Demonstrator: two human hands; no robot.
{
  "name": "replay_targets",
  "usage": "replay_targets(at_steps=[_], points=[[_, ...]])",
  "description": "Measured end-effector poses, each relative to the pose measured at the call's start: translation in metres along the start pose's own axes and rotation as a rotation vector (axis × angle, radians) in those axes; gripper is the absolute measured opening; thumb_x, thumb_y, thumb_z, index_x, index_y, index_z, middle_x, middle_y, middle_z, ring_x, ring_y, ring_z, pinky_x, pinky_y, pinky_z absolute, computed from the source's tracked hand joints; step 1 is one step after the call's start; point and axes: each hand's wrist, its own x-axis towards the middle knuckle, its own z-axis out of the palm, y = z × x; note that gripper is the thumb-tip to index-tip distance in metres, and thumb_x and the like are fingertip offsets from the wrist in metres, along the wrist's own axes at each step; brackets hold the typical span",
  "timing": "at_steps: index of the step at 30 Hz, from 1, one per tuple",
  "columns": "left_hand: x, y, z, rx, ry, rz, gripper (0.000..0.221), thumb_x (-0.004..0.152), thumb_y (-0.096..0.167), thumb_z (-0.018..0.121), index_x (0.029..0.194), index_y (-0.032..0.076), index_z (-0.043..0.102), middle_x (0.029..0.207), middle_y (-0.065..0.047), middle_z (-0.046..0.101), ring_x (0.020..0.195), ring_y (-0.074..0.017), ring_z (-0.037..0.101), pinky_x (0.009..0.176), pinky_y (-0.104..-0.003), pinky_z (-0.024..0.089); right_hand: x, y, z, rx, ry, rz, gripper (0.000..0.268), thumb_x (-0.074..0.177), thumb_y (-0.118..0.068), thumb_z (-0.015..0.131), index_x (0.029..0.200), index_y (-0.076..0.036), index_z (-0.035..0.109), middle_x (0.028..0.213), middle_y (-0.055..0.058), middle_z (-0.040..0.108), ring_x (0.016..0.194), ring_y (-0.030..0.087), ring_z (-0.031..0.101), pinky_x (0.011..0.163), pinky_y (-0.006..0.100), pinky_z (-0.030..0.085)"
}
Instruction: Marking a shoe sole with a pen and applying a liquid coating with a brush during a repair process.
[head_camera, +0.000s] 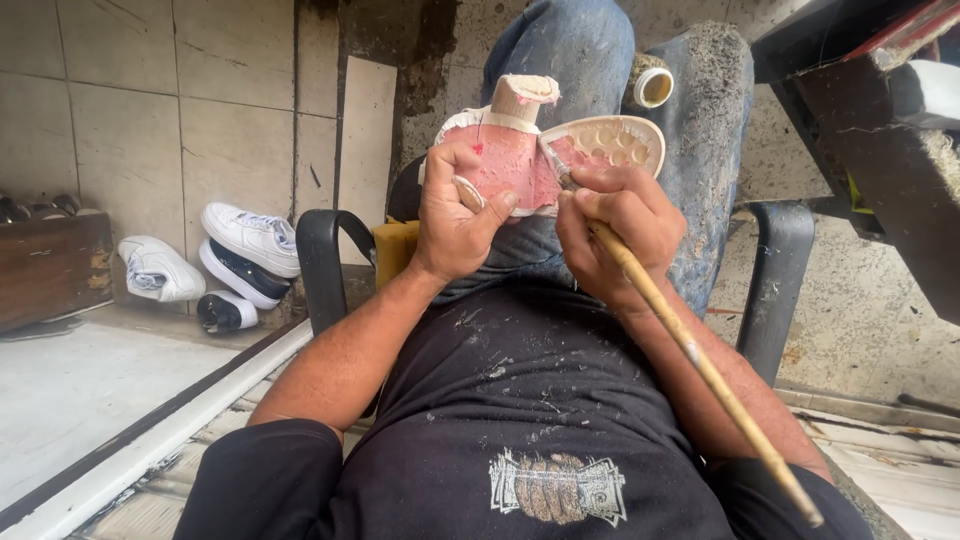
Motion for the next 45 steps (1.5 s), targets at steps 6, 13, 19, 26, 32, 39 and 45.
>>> replay_targets(at_steps=[6,13,19,26,32,39,45], points=[[0.000,0.002,0.001,-0.008,-0.029,0.003,0.042,0.084,0.015,0.082,0.111,0.010,0.050,0.081,-0.008,0.054,0.073,-0.0191,0.070,0.061,-0.028,0.056,-0.003,-0.001,0.000,-0.062,-0.003,0.064,0.018,0.085,0.011,0.081,0.082,0.001,0.067,0.088,0.020,0.073,0.064,0.038,0.069,0.052,0.041,0.054],[0.001,-0.002,-0.001,-0.012,-0.037,-0.023,0.041,0.084,0.014,0.081,0.111,0.011,0.050,0.081,-0.009,0.057,0.072,-0.0196,0.071,0.059,-0.027,0.058,-0.008,0.002,-0.008,0.067,0.046,-0.059,0.014,0.084,0.010,0.083,0.084,0.002,0.071,0.093,0.026,0.074,0.072,0.037,0.073,0.057,0.038,0.056],[0.000,-0.003,-0.001,-0.014,-0.042,-0.045,0.041,0.084,0.012,0.080,0.112,0.011,0.050,0.081,-0.009,0.060,0.071,-0.0199,0.073,0.057,-0.027,0.060,-0.004,0.001,-0.002,0.053,-0.010,-0.085,0.015,0.084,0.007,0.086,0.079,0.001,0.073,0.090,0.024,0.075,0.066,0.035,0.071,0.054,0.039,0.054],[-0.002,-0.004,0.003,-0.027,-0.040,-0.064,0.041,0.084,0.011,0.080,0.112,0.011,0.050,0.081,-0.009,0.063,0.069,-0.0204,0.074,0.056,-0.027,0.062,0.008,-0.005,-0.003,0.056,-0.053,-0.137,0.018,0.081,0.009,0.085,0.078,-0.002,0.072,0.090,0.023,0.075,0.065,0.036,0.070,0.055,0.041,0.056],[0.002,-0.007,0.002,-0.048,-0.048,-0.080,0.040,0.084,0.010,0.079,0.112,0.011,0.050,0.080,-0.010,0.065,0.068,-0.0207,0.076,0.054,-0.026,0.063,0.006,-0.010,-0.006,0.053,-0.104,-0.121,0.021,0.079,0.006,0.087,0.073,-0.004,0.069,0.086,0.022,0.076,0.060,0.035,0.068,0.054,0.041,0.054],[0.001,-0.004,0.006,-0.036,-0.053,-0.097,0.039,0.085,0.012,0.079,0.112,0.012,0.050,0.073,-0.006,0.064,0.068,-0.0201,0.076,0.054,-0.027,0.061,0.001,0.013,-0.006,0.096,-0.070,-0.162,0.021,0.078,0.013,0.084,0.073,-0.001,0.068,0.084,0.025,0.075,0.061,0.036,0.069,0.053,0.041,0.055],[-0.003,-0.010,0.009,0.027,-0.049,-0.072,0.041,0.084,0.018,0.079,0.112,0.013,0.050,0.070,-0.008,0.067,0.069,-0.0245,0.077,0.051,-0.030,0.055,0.009,0.004,-0.003,0.112,-0.085,-0.149,0.023,0.080,0.014,0.081,0.072,-0.002,0.066,0.085,0.023,0.075,0.064,0.036,0.071,0.058,0.042,0.057]])
